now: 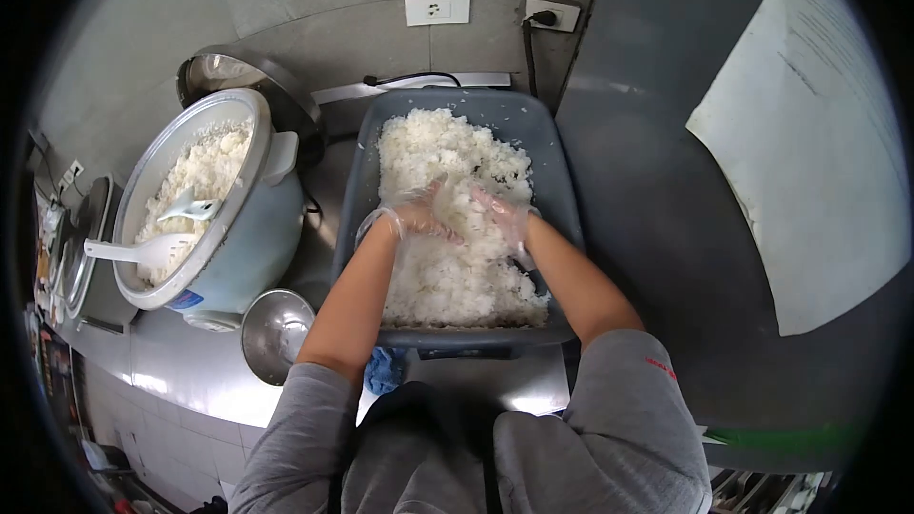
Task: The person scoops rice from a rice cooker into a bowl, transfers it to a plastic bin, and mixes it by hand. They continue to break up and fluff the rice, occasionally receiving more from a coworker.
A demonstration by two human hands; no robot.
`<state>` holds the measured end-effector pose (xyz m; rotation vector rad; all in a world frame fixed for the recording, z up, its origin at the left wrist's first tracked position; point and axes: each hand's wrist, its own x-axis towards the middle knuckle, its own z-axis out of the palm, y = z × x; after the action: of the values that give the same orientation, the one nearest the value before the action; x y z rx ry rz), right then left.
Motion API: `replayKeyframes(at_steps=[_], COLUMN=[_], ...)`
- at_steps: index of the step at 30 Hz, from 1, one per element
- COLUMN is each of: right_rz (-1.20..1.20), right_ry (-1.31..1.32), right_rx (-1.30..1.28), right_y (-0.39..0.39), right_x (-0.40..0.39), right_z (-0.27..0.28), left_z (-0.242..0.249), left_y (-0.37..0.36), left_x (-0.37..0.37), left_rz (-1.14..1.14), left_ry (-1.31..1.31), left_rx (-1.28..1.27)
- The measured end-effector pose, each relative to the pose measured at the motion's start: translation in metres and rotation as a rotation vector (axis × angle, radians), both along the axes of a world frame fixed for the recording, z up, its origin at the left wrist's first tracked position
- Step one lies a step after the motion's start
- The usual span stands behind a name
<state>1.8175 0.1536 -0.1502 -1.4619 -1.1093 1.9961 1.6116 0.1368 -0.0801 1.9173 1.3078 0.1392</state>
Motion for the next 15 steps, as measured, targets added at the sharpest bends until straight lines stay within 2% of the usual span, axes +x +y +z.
replayKeyframes(at_steps=[1, 3, 4, 5, 6, 8, 10, 11, 12, 13, 14, 15], right_rz=[-0.068, -0.061, -0.055, -0.18, -0.111, 0.028, 0.008, -0.011, -0.032, -0.09, -0.162, -0.231], right_ry=[0.042, 0.301, 0.43, 0.382, 0.443, 0.562, 0.448, 0.36, 0.272, 0.372, 0.283, 0.193], right_rx=[0.021, 0.24, 0.351, 0.067, 0.142, 0.292, 0.39, 0.453, 0.512, 0.424, 0.447, 0.469], right_y=[0.001, -0.026, -0.041, -0.045, -0.038, -0.029, -0.026, -0.024, -0.026, -0.03, -0.025, -0.017], right_x=[0.0, -0.005, -0.013, -0.028, -0.026, -0.023, -0.022, -0.02, -0.02, -0.022, -0.021, -0.02], right_z=[-0.01, 0.006, 0.026, 0.066, 0.068, 0.072, 0.084, 0.088, 0.093, 0.1, 0.093, 0.083], left_z=[0.0, -0.002, -0.001, 0.001, 0.002, -0.005, 0.006, 0.017, 0.025, 0.031, 0.034, 0.028], left_y=[0.002, 0.005, 0.006, 0.006, 0.007, 0.012, 0.011, 0.005, 0.001, -0.003, -0.005, -0.002], left_x=[0.004, 0.011, 0.012, 0.011, 0.008, 0.006, 0.003, 0.001, 0.0, -0.002, -0.003, -0.004], left_rz=[0.017, 0.049, 0.123, 0.197, 0.274, 0.315, 0.483, 0.356, 0.388, 0.419, 0.451, 0.457], left_ry=[-0.007, -0.023, -0.137, -0.249, -0.358, -0.648, -0.673, -0.889, -0.861, -0.834, -0.807, -0.921], left_rx=[0.033, 0.091, 0.05, 0.008, -0.034, 0.042, 0.005, -0.011, -0.051, -0.091, -0.131, -0.112])
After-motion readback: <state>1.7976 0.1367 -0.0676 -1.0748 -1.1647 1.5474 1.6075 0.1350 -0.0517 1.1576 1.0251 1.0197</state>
